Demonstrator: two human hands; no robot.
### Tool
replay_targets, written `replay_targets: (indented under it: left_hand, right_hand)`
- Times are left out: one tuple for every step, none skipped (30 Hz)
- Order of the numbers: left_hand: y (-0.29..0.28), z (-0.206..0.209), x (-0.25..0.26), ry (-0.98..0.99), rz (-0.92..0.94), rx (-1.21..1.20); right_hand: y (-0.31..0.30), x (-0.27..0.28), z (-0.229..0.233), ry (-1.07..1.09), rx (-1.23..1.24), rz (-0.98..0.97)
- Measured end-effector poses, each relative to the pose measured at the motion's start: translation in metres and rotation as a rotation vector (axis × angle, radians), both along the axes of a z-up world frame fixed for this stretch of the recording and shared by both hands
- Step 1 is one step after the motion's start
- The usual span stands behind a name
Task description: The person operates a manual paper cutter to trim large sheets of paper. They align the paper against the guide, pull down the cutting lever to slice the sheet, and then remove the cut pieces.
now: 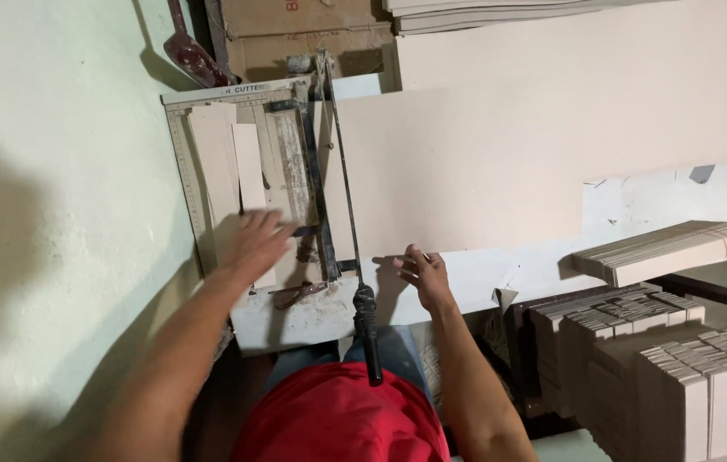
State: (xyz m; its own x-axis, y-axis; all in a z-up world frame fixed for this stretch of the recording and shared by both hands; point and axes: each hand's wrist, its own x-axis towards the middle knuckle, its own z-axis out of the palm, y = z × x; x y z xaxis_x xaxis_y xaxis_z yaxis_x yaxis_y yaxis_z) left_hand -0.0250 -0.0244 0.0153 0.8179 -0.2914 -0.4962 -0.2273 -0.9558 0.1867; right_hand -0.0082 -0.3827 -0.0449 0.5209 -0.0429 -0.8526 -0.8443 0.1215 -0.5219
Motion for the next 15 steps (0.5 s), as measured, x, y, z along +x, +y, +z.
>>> replay_targets:
  left_hand:
    - [-0.018,0.016,0.014,0.035,0.116,-0.065]
    - [-0.034,0.023,0.027,0.038,0.119,-0.066]
    - [-0.052,0.030,0.042,0.115,0.215,-0.059]
    - [-0.070,0.037,0.057,0.192,0.310,-0.051]
    - [-0.078,0.014,0.060,0.197,0.308,-0.059]
    - [-0.088,-0.009,0.062,0.228,0.336,0.037]
    - [-0.096,-0.031,0.062,0.259,0.365,0.136]
    - [-0.101,-0.023,0.063,0.265,0.365,0.131]
    - [-0.104,-0.016,0.065,0.264,0.359,0.187]
    - [-0.106,-0.007,0.067,0.264,0.352,0.244]
    - [-0.107,-0.015,0.067,0.260,0.354,0.245]
    - [-0.108,-0.023,0.066,0.265,0.328,0.288]
    - [-0.109,-0.032,0.063,0.273,0.300,0.332]
    - [-0.106,-0.032,0.065,0.274,0.300,0.332]
    - [-0.106,-0.033,0.065,0.267,0.321,0.277]
  right_hand:
    - [0.002,0.001,0.001,-0.003,-0.011,0.018]
    - [0.004,0.002,0.002,0.000,-0.013,0.020]
    - [0.004,0.004,0.004,0.012,-0.036,0.053]
    - [0.004,0.005,0.006,0.023,-0.058,0.085]
    - [0.004,0.007,0.012,0.027,-0.067,0.084]
    - [0.004,0.008,0.018,0.018,-0.148,0.235]
    - [0.006,0.009,0.024,0.012,-0.226,0.388]
    - [0.008,0.007,0.025,0.017,-0.231,0.390]
    - [0.013,0.005,0.024,-0.023,-0.388,0.673]
    - [0.018,0.003,0.024,-0.064,-0.545,0.956]
    - [0.051,0.017,0.089,-0.069,-0.545,0.956]
    - [0.079,0.019,0.159,-0.067,-0.501,1.027]
    - [0.096,0.006,0.234,-0.061,-0.455,1.097]
    - [0.100,-0.008,0.225,-0.061,-0.454,1.097]
    - [0.102,-0.023,0.217,-0.088,-0.481,1.193]
